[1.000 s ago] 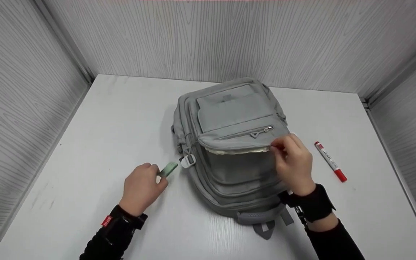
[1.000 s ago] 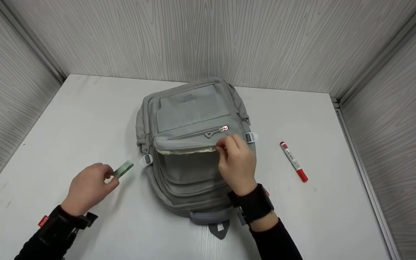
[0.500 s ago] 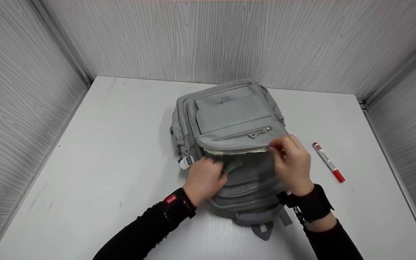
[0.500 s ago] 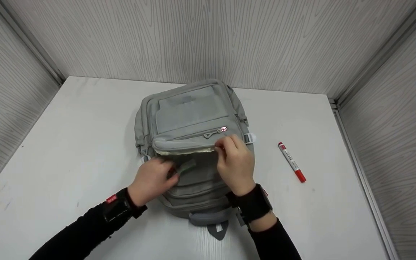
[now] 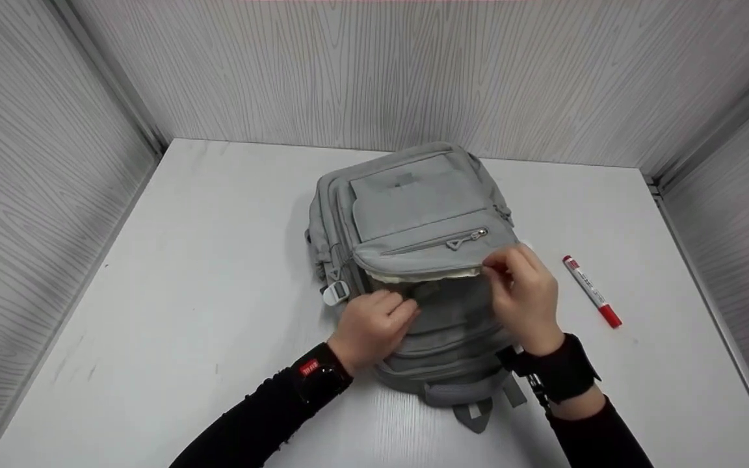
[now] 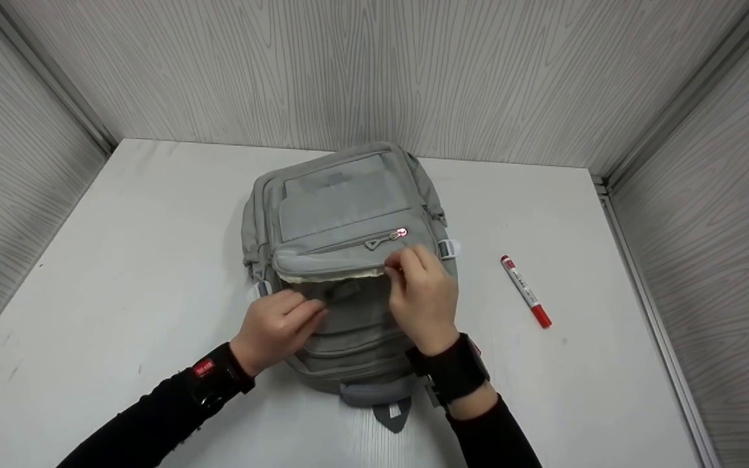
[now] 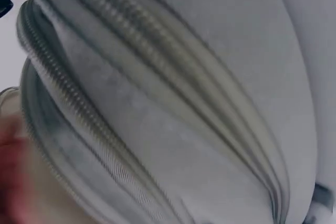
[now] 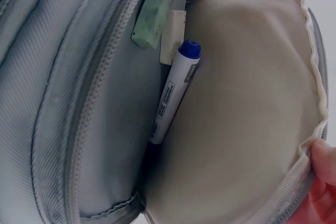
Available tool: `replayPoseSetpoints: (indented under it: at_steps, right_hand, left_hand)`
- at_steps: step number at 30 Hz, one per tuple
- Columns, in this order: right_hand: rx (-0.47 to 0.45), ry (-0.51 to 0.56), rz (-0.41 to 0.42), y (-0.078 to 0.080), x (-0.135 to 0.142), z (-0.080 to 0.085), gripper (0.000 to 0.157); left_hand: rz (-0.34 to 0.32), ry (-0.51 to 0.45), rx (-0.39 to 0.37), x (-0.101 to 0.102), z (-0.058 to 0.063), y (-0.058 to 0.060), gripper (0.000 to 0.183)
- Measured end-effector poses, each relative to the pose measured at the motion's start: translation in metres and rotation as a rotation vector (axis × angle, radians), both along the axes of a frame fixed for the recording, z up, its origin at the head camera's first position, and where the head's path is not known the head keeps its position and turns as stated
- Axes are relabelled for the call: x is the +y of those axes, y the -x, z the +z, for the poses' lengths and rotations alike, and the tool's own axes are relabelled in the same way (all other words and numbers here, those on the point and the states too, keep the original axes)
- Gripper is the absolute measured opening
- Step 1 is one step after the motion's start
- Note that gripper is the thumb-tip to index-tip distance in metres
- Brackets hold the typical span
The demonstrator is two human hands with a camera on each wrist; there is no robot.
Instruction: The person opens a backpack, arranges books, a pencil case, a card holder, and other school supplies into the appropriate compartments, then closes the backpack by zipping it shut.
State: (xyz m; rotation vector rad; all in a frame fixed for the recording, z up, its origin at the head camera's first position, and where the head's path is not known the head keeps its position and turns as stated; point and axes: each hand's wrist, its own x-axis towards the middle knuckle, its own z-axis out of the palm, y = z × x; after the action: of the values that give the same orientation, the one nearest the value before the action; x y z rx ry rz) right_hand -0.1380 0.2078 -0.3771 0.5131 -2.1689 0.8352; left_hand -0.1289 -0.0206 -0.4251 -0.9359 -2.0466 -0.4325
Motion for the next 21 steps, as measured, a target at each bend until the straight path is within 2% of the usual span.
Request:
replayPoseSetpoints:
  at_steps: [2, 3, 5, 7, 10, 13, 16, 18, 21]
  right_hand:
    - [-0.001, 0.003, 0.006, -0.001, 0.001, 0.0, 0.017]
    - [0.0, 0.006, 0.011, -0.001, 0.001, 0.001, 0.017]
    - [0.003, 0.008, 0.018, -0.002, 0.002, 0.001, 0.017]
    - [0.0, 0.011, 0.031, -0.003, 0.002, 0.0, 0.017]
    - [0.005, 0.005, 0.052, -0.004, 0.003, -0.001, 0.018]
    - [-0.014, -0.016, 0.088, -0.004, 0.007, -0.001, 0.017]
    - [-0.045, -0.035, 0.099, -0.006, 0.019, -0.001, 0.016]
    - [-0.071, -0.046, 0.073, -0.008, 0.032, -0.002, 0.017]
    - [-0.122, -0.076, -0.026, -0.011, 0.059, -0.008, 0.021]
  left_hand:
    - [-0.035, -0.057, 0.11, -0.002, 0.007, 0.001, 0.011]
    - [-0.024, -0.074, 0.145, -0.003, 0.01, 0.002, 0.014]
    - [0.036, -0.085, 0.16, -0.004, 0.017, 0.005, 0.015]
    - [0.113, -0.054, 0.145, -0.006, 0.023, 0.008, 0.017]
    - [0.166, 0.003, 0.113, -0.008, 0.028, 0.011, 0.017]
    - [0.166, 0.015, 0.091, -0.008, 0.032, 0.013, 0.014]
    - [0.155, -0.019, 0.052, -0.007, 0.037, 0.016, 0.014]
    - [0.152, -0.051, 0.031, -0.007, 0.04, 0.017, 0.015]
    - [0.148, -0.09, 0.004, -0.007, 0.044, 0.02, 0.015]
